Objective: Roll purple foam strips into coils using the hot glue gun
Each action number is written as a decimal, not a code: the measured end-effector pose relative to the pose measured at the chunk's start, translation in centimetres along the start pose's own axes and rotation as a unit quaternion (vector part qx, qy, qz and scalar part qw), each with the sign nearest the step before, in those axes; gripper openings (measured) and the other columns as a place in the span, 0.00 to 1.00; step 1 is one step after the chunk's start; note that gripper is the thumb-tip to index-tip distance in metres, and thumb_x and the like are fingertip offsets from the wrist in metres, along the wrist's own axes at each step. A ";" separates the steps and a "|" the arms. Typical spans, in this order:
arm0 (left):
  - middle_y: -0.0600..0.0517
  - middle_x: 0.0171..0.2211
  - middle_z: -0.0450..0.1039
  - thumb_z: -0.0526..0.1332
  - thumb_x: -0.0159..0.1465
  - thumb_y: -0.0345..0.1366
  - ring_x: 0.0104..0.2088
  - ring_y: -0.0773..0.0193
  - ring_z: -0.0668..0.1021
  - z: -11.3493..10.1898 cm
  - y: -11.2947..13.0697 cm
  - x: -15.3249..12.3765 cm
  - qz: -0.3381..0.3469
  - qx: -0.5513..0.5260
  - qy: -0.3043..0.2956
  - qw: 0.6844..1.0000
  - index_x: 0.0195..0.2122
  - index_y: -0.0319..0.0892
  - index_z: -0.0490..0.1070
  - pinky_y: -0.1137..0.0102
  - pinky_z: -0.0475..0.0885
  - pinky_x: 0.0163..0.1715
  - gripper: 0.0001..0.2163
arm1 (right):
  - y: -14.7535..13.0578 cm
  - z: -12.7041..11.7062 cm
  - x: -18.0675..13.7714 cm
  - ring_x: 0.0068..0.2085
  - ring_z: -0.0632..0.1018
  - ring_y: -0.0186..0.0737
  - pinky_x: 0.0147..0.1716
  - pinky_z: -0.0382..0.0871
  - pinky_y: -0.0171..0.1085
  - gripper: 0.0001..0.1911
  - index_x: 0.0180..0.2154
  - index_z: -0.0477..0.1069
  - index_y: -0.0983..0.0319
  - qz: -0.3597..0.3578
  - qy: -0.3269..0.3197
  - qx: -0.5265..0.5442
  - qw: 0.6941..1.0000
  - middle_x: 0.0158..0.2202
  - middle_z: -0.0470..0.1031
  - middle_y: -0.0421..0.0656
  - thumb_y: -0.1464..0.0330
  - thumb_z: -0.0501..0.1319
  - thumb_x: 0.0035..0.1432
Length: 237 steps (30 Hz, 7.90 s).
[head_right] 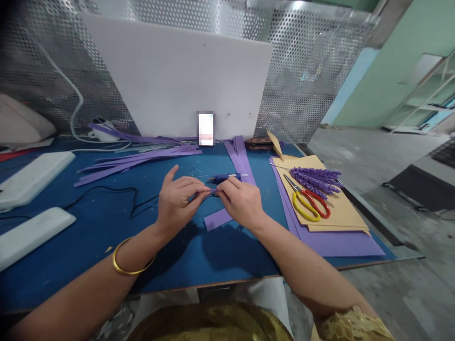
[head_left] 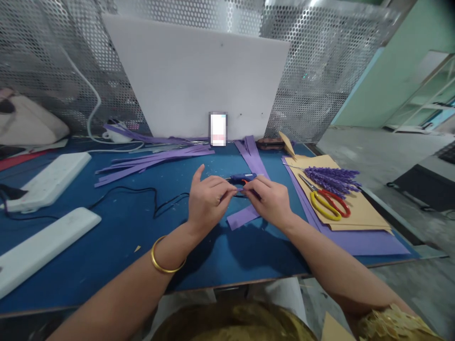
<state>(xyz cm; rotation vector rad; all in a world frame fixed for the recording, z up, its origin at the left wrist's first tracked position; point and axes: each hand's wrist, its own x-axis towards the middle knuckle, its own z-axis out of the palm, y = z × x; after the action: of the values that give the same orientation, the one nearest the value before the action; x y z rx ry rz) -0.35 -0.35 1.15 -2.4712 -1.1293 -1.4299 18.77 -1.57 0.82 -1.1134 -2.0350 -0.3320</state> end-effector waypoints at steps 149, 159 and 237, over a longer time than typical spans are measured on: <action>0.54 0.23 0.75 0.68 0.57 0.27 0.22 0.70 0.75 1.1 -2.3 1.8 -0.583 -0.598 0.071 0.545 0.27 0.39 0.75 0.75 0.71 0.23 0.04 | -1.7 0.8 -0.6 0.26 0.63 0.34 0.28 0.59 0.36 0.17 0.28 0.59 0.57 0.235 -0.099 0.334 0.907 0.25 0.60 0.35 0.56 0.62 0.60; 0.54 0.22 0.74 0.67 0.58 0.27 0.21 0.68 0.75 0.8 -1.8 1.9 -0.591 -0.595 0.070 0.540 0.25 0.40 0.74 0.73 0.71 0.23 0.06 | -1.9 0.7 -0.4 0.26 0.62 0.35 0.28 0.56 0.36 0.17 0.28 0.58 0.57 0.244 -0.125 0.293 0.916 0.25 0.61 0.36 0.56 0.62 0.59; 0.56 0.24 0.73 0.74 0.52 0.31 0.23 0.72 0.73 1.4 -2.3 1.2 -0.531 -0.588 0.059 0.608 0.28 0.37 0.73 0.77 0.68 0.23 0.10 | -2.0 0.5 0.2 0.25 0.62 0.34 0.25 0.54 0.35 0.18 0.26 0.55 0.57 0.212 -0.096 0.213 0.949 0.24 0.63 0.36 0.56 0.60 0.58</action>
<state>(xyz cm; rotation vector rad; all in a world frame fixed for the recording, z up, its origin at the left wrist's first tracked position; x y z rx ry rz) -0.47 2.53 0.63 -1.8056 -2.3534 -3.5527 16.89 -2.31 0.86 -1.2937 -1.8396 0.4308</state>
